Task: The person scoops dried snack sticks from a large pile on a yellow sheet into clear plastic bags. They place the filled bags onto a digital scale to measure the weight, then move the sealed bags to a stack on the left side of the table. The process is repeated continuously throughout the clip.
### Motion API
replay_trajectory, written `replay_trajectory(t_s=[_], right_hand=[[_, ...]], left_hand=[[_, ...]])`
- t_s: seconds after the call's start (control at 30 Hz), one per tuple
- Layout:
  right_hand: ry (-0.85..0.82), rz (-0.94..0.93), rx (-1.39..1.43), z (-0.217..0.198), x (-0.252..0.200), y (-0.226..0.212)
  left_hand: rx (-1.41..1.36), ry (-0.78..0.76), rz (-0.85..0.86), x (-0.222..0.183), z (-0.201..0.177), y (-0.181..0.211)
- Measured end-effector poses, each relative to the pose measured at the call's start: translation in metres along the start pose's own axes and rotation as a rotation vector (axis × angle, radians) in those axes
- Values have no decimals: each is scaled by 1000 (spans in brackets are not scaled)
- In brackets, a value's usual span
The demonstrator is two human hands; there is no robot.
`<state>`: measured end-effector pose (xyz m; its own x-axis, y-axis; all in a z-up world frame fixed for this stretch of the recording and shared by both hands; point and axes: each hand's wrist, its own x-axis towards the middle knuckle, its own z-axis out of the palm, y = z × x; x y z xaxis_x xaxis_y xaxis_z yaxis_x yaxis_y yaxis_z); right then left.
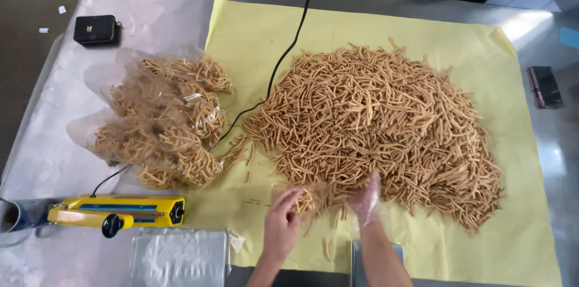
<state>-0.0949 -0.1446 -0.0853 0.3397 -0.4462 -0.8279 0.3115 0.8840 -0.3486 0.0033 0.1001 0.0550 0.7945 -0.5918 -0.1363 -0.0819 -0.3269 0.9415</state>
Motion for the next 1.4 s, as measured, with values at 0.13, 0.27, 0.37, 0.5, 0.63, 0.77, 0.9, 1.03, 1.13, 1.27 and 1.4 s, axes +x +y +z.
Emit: replay_trajectory(t_s=[0.13,0.27,0.37,0.5,0.63,0.77,0.9,1.03,1.13,1.27,1.4], right_hand=[[-191,-83,120,29,18,15],[-367,-167,148,12,7,17],[-484,-260,149,11,-26,2],[-500,-393,195,47,-87,-16],[-647,-447,249,78,-160,-11],[-461,-661,72,94,-195,23],[-565,-714,86,90,-187,40],[-201,-850,-153,90,-158,34],[-928,-1246,-11,110,-135,-1],[-289,-670,-269,125,-124,-50],[-224,-516,-657,86,-102,-63]], left_hand=[[23,-65,174,-18,18,2],[-27,-56,168,-6,17,3],[-144,-73,103,9,16,4],[-350,-108,-95,25,20,10],[-204,-97,-53,29,26,18],[-226,-83,-52,34,35,25],[-209,-31,-57,36,38,26],[-133,-42,10,33,35,21],[-96,-33,35,21,27,27],[-181,-16,129,-11,21,34],[122,-130,-87,-10,17,18]])
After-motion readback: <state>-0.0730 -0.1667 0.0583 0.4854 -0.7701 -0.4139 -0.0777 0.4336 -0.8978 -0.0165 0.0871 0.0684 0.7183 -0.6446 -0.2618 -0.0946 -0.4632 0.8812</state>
